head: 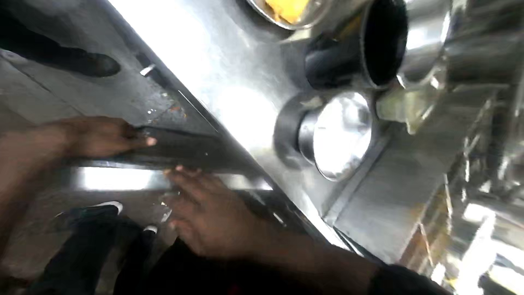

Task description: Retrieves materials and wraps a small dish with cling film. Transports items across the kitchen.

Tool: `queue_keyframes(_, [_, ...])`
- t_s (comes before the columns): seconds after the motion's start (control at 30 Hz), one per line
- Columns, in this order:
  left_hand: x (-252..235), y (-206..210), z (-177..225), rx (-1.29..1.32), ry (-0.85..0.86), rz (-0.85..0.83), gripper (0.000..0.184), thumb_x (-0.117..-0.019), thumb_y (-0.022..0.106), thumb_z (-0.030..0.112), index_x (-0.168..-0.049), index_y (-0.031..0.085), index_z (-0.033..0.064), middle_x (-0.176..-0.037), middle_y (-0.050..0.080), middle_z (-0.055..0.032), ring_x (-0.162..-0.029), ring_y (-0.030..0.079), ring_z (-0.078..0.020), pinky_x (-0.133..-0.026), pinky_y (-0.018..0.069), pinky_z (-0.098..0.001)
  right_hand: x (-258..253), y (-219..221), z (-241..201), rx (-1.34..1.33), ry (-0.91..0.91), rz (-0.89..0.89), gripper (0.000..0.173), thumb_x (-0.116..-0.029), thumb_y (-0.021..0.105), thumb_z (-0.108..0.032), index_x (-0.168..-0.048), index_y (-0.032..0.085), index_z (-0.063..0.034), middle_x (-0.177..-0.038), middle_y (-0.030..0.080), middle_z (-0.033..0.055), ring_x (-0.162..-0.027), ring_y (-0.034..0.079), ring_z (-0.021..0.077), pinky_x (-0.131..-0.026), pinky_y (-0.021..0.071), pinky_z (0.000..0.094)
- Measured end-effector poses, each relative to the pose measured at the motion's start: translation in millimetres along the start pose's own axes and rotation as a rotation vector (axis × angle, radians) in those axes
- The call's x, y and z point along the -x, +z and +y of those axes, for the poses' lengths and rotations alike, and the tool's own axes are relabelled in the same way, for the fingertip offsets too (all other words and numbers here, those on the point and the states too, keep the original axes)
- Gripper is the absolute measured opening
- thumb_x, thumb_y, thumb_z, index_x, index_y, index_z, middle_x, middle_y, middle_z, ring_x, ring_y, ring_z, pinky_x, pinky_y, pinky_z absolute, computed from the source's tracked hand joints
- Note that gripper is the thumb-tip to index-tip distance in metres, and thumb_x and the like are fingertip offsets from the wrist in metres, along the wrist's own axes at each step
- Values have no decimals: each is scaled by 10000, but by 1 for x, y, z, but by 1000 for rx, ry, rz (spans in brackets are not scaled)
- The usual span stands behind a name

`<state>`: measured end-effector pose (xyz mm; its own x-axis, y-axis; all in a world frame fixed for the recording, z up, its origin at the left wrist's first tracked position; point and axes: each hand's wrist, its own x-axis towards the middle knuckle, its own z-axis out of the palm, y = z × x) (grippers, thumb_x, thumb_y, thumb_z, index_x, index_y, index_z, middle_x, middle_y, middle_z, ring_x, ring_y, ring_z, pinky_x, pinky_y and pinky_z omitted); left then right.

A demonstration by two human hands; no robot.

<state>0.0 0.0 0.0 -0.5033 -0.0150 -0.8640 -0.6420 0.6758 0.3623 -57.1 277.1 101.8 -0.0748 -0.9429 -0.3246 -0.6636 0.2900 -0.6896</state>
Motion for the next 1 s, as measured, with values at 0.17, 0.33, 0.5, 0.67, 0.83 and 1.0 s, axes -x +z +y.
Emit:
queue_keyframes(0.17, [39, -7, 13, -14, 17, 400, 735, -1009, 373, 688, -952, 696, 31, -841, 668, -271, -839, 664, -486, -726, 468, -754, 25, -87, -34, -352, -63, -83, 270, -1029, 565, -199, -1205, 699, -45, -1118, 706, 43, -986, 677, 124, -858, 588, 355])
queue_keyframes(0.33, [57, 38, 51, -133, 304, 981, 662, -1045, 348, 541, -1384, 565, 15, -1485, 494, -273, -1449, 339, -521, -1179, 175, -713, 119, -140, -26, -343, 72, 98, 223, -1056, 558, -315, -980, 670, -138, -875, 654, -72, -731, 623, 27, -620, 566, 214])
queue_keyframes(0.5, [52, 132, 74, 420, 146, 808, 675, -1001, 622, 398, -1567, 370, 128, -1591, 385, -197, -1329, 524, -442, -1011, 463, -672, 213, -113, 1, -54, 428, 2, 279, -1006, 571, -494, -1105, 696, -265, -1055, 696, -116, -959, 672, 44, -820, 601, 324])
queue_keyframes(0.67, [35, 287, 68, 869, -94, 218, 554, -1050, 561, 397, -1465, 496, 36, -1395, 577, -253, -1263, 580, -432, -1061, 443, -647, 239, -68, 13, 39, 550, -73, 409, -973, 600, -480, -1197, 700, -153, -1322, 632, 51, -1209, 617, 171, -974, 562, 411])
queue_keyframes(0.83, [58, 427, 44, 960, -301, 29, 486, -1052, 543, 423, -1332, 617, 32, -1240, 664, -232, -1170, 639, -384, -1031, 482, -596, 218, -43, 24, -44, 535, 24, 252, -866, 647, -88, -1095, 717, -164, -1369, 622, 8, -1162, 652, 151, -884, 606, 385])
queue_keyframes(1.0, [97, 450, 13, 1085, -487, 188, 460, -1022, 603, 405, -1299, 625, 38, -1201, 670, -218, -1107, 653, -363, -974, 510, -581, 145, -60, -22, -131, 172, -312, 277, -1013, 616, -238, -1260, 691, -136, -1306, 670, 45, -1147, 666, 158, -1000, 562, 415])
